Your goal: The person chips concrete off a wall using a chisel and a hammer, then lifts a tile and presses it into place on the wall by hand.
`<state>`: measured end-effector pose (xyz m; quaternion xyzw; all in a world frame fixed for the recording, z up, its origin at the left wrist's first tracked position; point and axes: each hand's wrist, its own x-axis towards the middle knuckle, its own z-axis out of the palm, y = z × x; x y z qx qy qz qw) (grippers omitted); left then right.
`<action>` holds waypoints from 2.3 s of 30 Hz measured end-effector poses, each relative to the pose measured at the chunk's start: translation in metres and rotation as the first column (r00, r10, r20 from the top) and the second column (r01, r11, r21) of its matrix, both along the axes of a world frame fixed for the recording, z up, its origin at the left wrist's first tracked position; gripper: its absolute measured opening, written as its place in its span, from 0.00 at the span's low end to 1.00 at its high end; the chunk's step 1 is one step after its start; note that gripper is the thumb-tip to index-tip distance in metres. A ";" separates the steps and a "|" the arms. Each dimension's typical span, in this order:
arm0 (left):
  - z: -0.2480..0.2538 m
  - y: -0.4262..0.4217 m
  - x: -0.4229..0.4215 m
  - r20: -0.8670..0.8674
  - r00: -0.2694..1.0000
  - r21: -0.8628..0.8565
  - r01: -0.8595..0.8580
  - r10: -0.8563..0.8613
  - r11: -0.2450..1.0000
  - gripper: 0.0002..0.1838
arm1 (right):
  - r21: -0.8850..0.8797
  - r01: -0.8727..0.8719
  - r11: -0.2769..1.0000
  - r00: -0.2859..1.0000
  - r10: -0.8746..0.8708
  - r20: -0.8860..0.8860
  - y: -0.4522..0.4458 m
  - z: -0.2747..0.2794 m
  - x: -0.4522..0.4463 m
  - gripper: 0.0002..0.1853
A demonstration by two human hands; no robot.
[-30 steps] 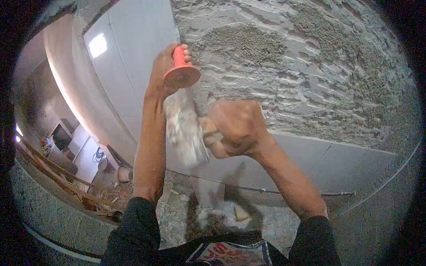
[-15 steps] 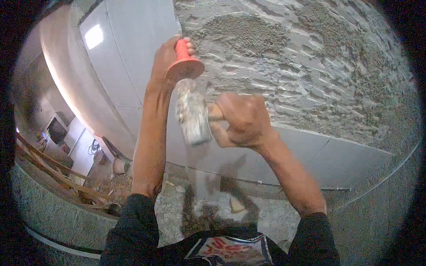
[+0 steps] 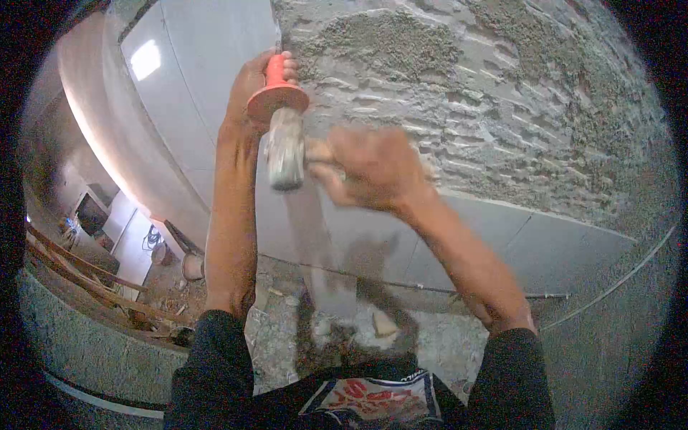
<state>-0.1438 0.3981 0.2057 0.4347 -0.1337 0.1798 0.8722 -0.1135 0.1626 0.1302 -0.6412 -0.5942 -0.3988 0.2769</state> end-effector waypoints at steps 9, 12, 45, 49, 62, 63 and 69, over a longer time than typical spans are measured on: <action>0.014 0.005 0.002 0.020 1.000 0.025 -0.016 0.015 1.000 0.10 | -0.045 -0.091 0.995 0.994 0.094 0.061 0.004 0.005 -0.006 0.15; 0.008 0.002 -0.005 -0.004 1.000 0.027 0.026 -0.026 0.999 0.10 | -0.071 0.048 0.996 0.999 -0.048 -0.001 0.004 0.015 -0.012 0.17; -0.019 0.010 -0.009 -0.054 0.999 0.042 0.001 0.001 0.999 0.11 | -0.174 -0.041 0.984 0.979 0.075 0.189 0.007 -0.009 -0.004 0.18; -0.016 0.015 -0.005 -0.078 0.997 0.058 -0.003 0.008 0.998 0.11 | -0.175 -0.020 0.984 0.993 0.040 0.113 0.016 0.001 0.002 0.17; -0.026 -0.009 -0.001 -0.010 0.928 0.284 -0.356 0.374 0.890 0.17 | -0.210 0.036 0.977 0.998 -0.027 0.049 -0.032 -0.005 -0.018 0.22; -0.027 -0.013 -0.006 -0.013 0.927 0.311 -0.352 0.374 0.883 0.17 | -0.199 0.031 0.980 0.999 -0.021 0.049 -0.038 -0.006 -0.018 0.22; -0.032 -0.015 -0.007 0.002 0.917 0.317 -0.379 0.399 0.869 0.17 | -0.178 0.044 0.983 0.997 -0.033 0.063 -0.052 -0.012 -0.014 0.23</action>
